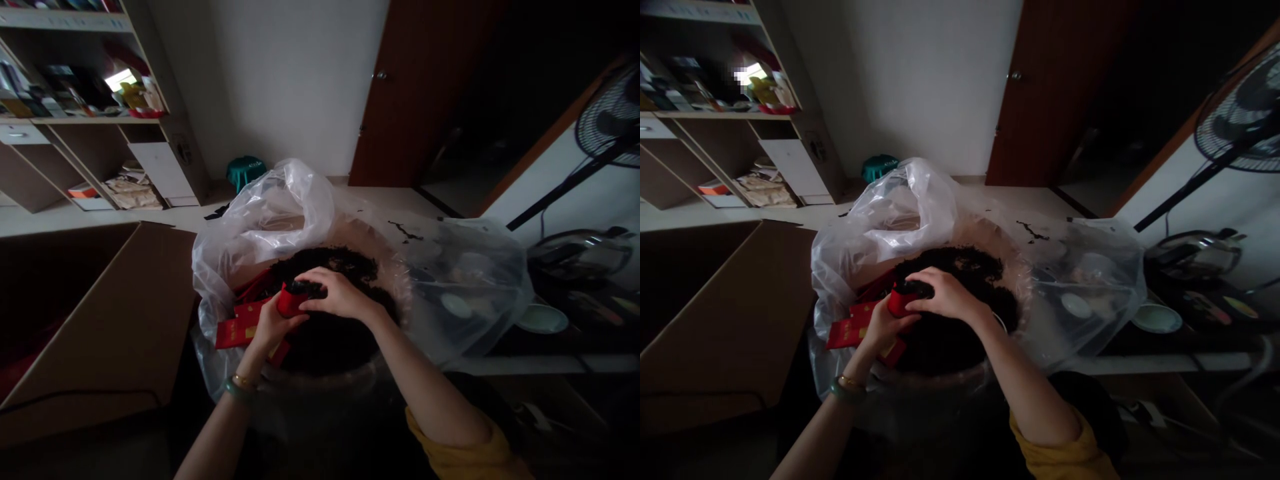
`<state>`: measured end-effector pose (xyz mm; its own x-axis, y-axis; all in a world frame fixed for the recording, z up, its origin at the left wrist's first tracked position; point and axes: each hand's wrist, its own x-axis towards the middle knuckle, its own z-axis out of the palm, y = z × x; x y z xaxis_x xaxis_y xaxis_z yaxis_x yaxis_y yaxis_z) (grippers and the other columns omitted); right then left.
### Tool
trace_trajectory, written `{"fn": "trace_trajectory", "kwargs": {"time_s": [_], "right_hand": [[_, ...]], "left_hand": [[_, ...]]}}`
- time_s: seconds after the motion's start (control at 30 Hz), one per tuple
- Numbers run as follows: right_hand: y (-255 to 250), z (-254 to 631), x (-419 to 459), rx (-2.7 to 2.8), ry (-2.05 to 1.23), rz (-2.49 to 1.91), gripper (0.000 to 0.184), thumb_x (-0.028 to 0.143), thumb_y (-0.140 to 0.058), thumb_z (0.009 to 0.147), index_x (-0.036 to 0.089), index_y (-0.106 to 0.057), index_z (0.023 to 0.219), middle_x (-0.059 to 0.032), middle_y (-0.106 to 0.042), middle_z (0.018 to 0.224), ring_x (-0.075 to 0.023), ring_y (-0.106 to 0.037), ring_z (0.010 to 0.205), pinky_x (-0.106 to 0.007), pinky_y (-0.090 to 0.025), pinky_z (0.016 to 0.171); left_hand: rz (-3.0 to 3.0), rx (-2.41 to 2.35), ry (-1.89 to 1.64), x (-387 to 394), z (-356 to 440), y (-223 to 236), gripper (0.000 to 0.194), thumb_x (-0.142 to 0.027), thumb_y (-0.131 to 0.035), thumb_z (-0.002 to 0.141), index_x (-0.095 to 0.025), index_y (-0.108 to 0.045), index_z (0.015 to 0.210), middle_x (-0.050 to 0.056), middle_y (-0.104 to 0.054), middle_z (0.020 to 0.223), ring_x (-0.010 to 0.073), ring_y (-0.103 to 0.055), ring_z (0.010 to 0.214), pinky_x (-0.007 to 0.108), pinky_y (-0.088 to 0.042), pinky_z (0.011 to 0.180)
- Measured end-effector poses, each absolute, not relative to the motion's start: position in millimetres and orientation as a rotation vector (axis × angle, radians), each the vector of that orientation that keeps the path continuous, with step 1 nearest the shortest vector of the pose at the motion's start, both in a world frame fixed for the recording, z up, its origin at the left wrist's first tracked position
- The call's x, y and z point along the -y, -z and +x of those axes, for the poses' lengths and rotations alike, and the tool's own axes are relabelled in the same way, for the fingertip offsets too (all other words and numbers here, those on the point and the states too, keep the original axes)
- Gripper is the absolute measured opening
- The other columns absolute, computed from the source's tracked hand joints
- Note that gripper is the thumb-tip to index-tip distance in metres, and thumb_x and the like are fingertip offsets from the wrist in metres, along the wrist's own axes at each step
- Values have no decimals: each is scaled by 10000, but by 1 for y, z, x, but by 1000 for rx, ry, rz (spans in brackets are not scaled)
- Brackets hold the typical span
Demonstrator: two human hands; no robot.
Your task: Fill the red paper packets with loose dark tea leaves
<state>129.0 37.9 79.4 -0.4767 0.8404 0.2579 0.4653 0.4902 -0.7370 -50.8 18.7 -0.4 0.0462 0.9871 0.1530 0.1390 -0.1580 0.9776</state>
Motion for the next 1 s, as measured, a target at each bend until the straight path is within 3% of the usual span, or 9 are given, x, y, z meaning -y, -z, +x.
{"fn": "trace_trajectory", "kwargs": {"time_s": [0.13,0.23,0.43,0.5,0.63,0.73,0.8,0.87,1.0], "right_hand": [[-65,113,-37,2018,-739,-1193,72,204,-749,711,172,-713,765,-24,-688,772,-154,-629,717,-263,-478,703],[-59,112,-39,1949,-731,-1196,58,187,-749,697,180,-708,737,-9,-689,744,-148,-625,690,-248,-464,667],[-51,119,-38,1694,-847,-1164,117,296,-715,711,183,-682,712,5,-693,686,-143,-612,629,-238,-458,606],[-47,124,-38,1638,-870,-1174,144,319,-714,697,181,-672,690,2,-692,671,-145,-607,615,-244,-459,601],[-42,138,-37,1572,-890,-1209,176,350,-722,662,184,-662,668,-2,-690,651,-153,-603,599,-259,-467,606],[-39,145,-35,1560,-905,-1221,190,375,-704,673,188,-667,684,-6,-695,659,-157,-606,601,-262,-470,601],[-37,148,-35,1548,-883,-1235,204,391,-694,678,189,-669,693,-9,-696,665,-160,-609,609,-266,-470,607],[-35,150,-36,1532,-852,-1247,219,406,-685,681,188,-668,697,-13,-697,673,-165,-614,622,-271,-472,619],[-32,152,-36,1549,-826,-1259,214,399,-655,708,185,-674,720,-26,-711,720,-173,-630,662,-276,-479,643]], "left_hand": [[1303,-1103,-1232,-17,-42,-10,471,-391,-806,579,-134,-680,953,43,-715,851,188,-634,761,268,-496,705],[1185,-1108,-1296,-17,-39,-12,377,-471,-722,669,-137,-714,843,21,-711,760,165,-621,696,246,-480,649],[1041,-1036,-1225,-24,-36,-20,383,-499,-737,652,-130,-732,753,25,-704,689,143,-599,613,224,-453,568],[1077,-1000,-1126,-36,-38,-27,381,-482,-736,668,-128,-739,810,51,-718,741,157,-618,643,228,-464,572],[1114,-968,-1116,-79,-44,-35,382,-424,-665,754,-167,-698,1035,113,-659,1167,205,-652,888,257,-519,667],[1142,-1061,-1177,-121,-45,-35,409,-265,-670,731,-186,-653,1133,104,-617,1237,202,-632,953,224,-517,650],[1087,-1110,-1261,-146,-45,-36,591,-144,-644,700,-241,-554,1276,73,-499,1397,211,-596,1053,218,-522,668],[1071,-1100,-1265,-168,-45,-40,802,-70,-589,700,-307,-345,1426,41,-285,1543,216,-529,1179,235,-525,730],[1018,-1109,-1310,-189,-47,-48,958,-23,-521,742,-366,-18,1481,29,-63,1599,204,-374,1339,298,-493,862]]}}
